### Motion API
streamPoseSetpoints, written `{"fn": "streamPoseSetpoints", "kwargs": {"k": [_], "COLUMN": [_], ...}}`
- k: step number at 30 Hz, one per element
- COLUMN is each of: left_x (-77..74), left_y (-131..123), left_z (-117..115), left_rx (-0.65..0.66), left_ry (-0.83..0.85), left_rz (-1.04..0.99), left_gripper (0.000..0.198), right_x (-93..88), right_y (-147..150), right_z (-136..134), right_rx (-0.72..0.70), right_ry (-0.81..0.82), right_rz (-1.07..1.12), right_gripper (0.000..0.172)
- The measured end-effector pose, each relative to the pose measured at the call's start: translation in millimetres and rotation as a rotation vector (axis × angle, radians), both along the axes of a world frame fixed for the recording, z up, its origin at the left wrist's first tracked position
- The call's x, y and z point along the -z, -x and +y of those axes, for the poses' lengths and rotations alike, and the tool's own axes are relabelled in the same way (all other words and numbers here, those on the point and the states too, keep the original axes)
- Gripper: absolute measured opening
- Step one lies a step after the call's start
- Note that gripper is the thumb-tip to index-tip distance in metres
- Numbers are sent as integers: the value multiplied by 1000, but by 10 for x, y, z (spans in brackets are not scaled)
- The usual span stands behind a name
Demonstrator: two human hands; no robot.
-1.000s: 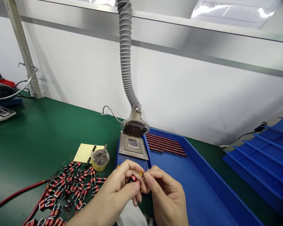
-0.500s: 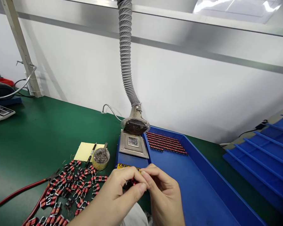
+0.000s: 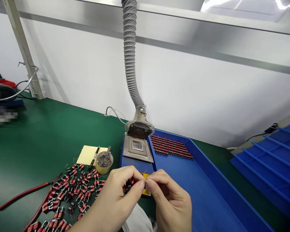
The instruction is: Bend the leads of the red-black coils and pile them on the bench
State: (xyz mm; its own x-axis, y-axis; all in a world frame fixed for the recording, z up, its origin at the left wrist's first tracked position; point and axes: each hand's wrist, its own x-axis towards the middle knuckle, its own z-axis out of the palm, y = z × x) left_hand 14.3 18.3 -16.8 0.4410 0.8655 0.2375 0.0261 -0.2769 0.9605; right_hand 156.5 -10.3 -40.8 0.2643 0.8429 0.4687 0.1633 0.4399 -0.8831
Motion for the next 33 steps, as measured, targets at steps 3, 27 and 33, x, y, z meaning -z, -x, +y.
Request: {"fn": "streamPoseSetpoints", "kwargs": {"k": [3, 27, 33], "left_x": [11, 61, 98], "left_y": [-8, -20, -24], "left_z": [6, 20, 35], "left_rx": [2, -49, -81], "left_ry": [17, -431, -542], "left_rz": [-20, 92, 106], "left_gripper": [23, 20, 21], "right_x": [2, -139, -143], "right_y": [-5, -183, -151], "right_z": [0, -80, -88], "right_rx": [-1, 64, 49], "right_ry": [-5, -376, -239], "right_rz": [-5, -692, -649], "right_gripper": [10, 24, 15]}}
